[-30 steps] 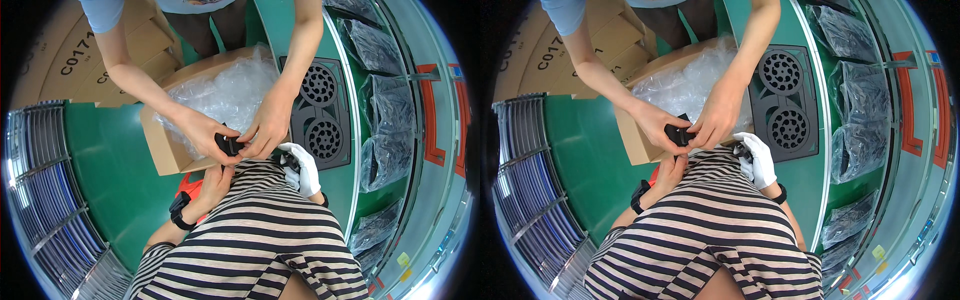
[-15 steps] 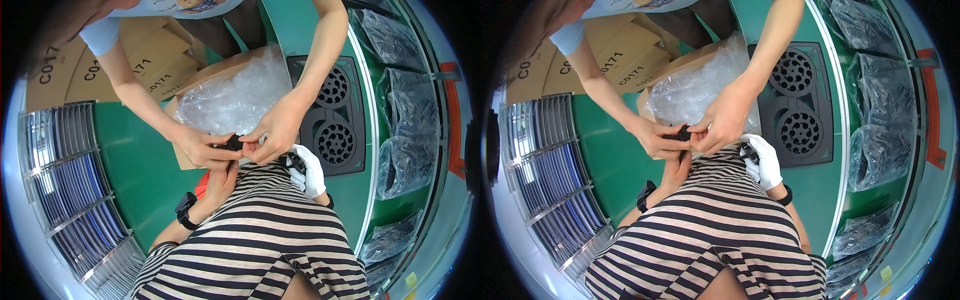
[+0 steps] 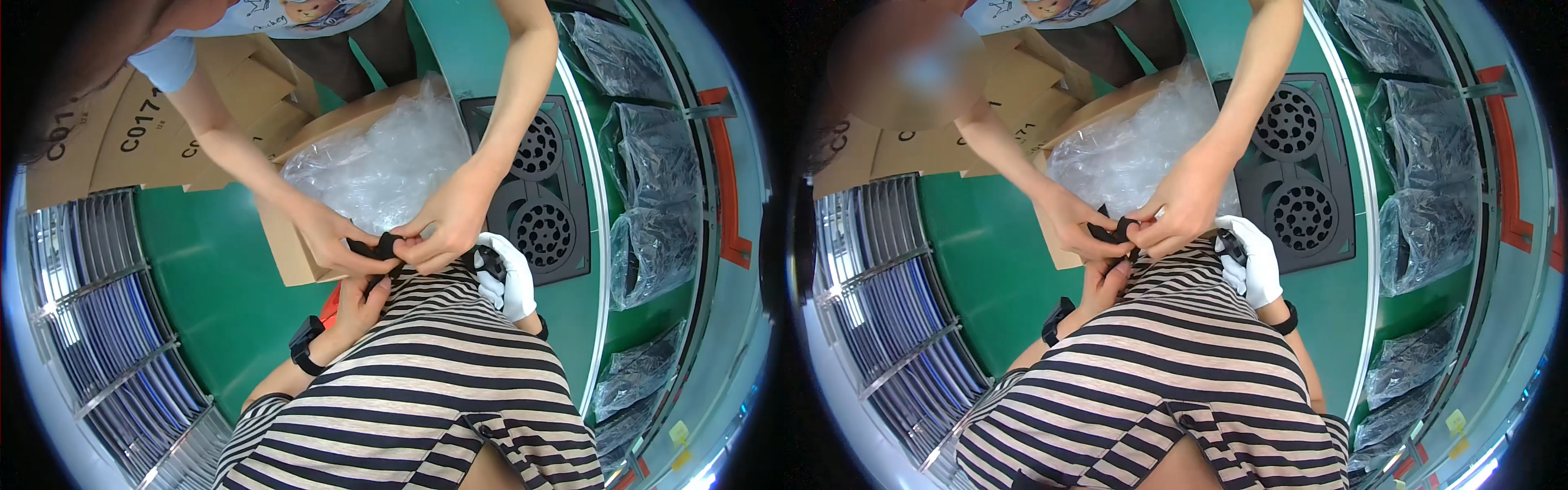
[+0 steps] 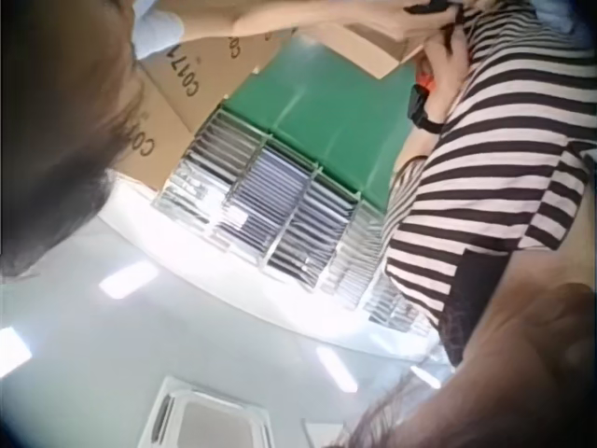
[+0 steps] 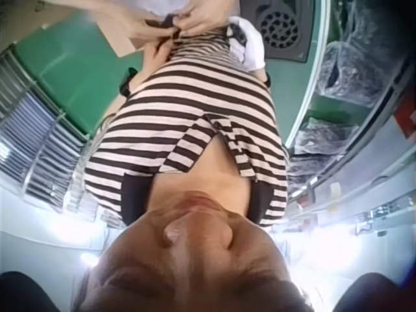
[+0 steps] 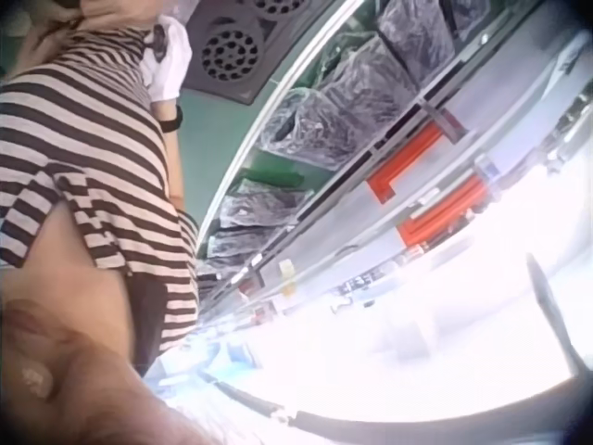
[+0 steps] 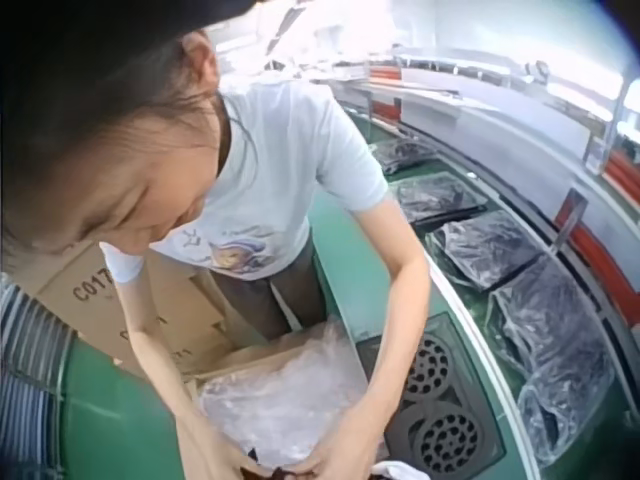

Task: The recorder is placing industrial components into plastic bags on an assembly line.

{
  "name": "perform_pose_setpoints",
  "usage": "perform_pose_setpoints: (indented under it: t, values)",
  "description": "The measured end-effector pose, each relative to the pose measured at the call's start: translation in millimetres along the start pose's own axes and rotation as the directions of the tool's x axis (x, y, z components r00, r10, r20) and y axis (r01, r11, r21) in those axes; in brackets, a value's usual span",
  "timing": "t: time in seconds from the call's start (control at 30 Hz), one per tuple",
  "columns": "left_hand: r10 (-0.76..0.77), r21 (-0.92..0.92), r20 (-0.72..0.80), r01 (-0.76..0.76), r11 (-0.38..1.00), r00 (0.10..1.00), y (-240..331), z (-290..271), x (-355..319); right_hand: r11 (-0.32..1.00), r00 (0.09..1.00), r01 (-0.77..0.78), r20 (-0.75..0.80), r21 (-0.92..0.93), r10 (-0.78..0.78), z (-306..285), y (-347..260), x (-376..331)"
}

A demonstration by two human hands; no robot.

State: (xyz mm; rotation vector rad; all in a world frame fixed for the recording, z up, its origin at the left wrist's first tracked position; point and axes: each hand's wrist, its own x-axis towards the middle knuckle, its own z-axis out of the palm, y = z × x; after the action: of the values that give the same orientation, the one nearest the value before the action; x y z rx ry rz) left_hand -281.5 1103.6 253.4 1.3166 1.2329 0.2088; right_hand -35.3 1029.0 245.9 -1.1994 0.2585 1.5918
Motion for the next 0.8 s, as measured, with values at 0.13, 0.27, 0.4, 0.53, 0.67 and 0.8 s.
perform_pose_setpoints:
  t: [0.13,0.27,0.4,0.53,0.67,0.8]
  values:
    - [0.369,-0.016,-0.104,-0.373,0.928,0.924,-14,0,7,1.0,0.999,-0.011,-0.053,0.008,0.011,10,1,2]
    - [0.117,-0.086,0.082,-0.11,0.99,0.99,-6,-10,9,0.998,0.998,-0.027,-0.06,-0.064,0.023,19,-1,-1]
    - [0.114,-0.159,0.083,-0.1,0.982,0.99,-7,-18,5,0.995,0.999,-0.003,-0.043,-0.103,-0.001,23,-3,2]
    - [0.04,-0.41,0.06,-0.012,0.912,0.997,-10,-17,2,0.994,0.999,-0.003,-0.052,-0.112,-0.003,24,-4,4]
    - [-0.005,-0.622,0.142,0.093,0.777,0.99,-6,-19,2,0.994,0.998,-0.014,-0.059,-0.11,0.007,27,-6,4]
    - [-0.022,-0.618,0.076,0.065,0.783,0.997,-3,-22,-4,0.994,1.0,-0.028,0.003,-0.108,0.029,32,-6,8]
